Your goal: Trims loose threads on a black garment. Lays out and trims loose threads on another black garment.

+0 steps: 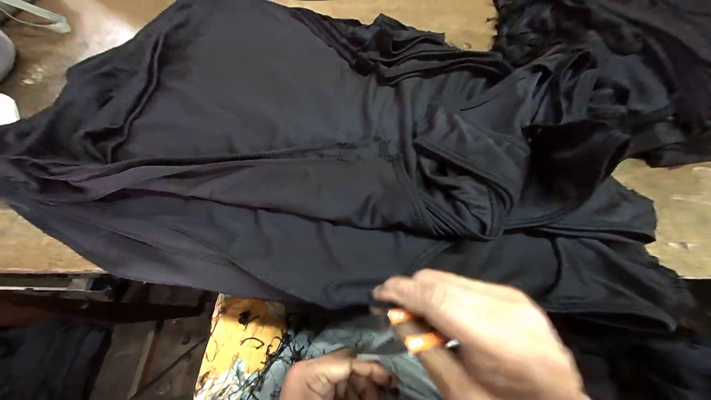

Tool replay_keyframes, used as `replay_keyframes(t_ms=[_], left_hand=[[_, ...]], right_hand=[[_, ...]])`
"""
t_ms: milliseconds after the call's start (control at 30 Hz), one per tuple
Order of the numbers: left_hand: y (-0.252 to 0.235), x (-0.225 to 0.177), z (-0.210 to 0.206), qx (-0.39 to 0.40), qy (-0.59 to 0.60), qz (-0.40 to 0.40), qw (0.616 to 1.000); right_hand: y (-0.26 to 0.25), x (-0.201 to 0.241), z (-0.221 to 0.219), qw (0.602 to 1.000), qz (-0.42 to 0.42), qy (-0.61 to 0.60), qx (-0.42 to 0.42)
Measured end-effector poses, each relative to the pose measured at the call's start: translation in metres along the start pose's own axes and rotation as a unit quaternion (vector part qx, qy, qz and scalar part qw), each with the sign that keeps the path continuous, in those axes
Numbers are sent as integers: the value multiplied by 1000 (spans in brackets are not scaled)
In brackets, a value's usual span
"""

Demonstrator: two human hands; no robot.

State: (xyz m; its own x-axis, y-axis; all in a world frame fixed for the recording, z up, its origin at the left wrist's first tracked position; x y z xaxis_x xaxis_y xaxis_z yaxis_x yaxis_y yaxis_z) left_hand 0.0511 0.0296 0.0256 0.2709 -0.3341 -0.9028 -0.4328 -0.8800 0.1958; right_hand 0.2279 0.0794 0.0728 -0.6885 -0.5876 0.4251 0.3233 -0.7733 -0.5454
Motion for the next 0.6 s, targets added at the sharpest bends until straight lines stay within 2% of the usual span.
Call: replay_keyframes(t_ms=[67, 200, 233, 300, 367, 500, 600], left_hand=[[-2, 0, 4, -7, -17, -11, 1000], [-3, -1, 8, -62, 21, 7, 998], [-5, -3, 9, -78, 48, 15, 996], [-8, -8, 9, -108, 86, 16, 990], [-9, -11, 10, -139, 109, 9, 984], [-13, -9, 17, -179, 133, 36, 974], [-23, -12, 13, -163, 195, 65, 965]], right_hand=[[-32, -8, 23, 999, -23, -22, -26], [-106, -56, 45, 985, -63, 138, -86], [-120, -73, 38, 977, -87, 176, -78], [-133, -101, 13, 964, -164, 209, 3], [-132, -109, -5, 949, -208, 226, 66], [-106, -80, 17, 983, -104, 151, -31], [-59, -42, 28, 996, -86, 7, -16]])
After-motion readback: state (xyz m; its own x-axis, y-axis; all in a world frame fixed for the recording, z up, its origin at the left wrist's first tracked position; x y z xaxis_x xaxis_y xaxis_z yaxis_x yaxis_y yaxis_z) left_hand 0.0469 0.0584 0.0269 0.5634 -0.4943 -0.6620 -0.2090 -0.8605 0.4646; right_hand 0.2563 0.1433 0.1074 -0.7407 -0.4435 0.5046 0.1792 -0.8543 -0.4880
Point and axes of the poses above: each hand's wrist, its own y-axis away from the middle knuckle, its own z-axis out of the back of the hand, x = y × z, the point moved 3 cm from there along -y, towards the middle knuckle, and after that the axes turned 8 degrees about y, right-handed, at the moved point
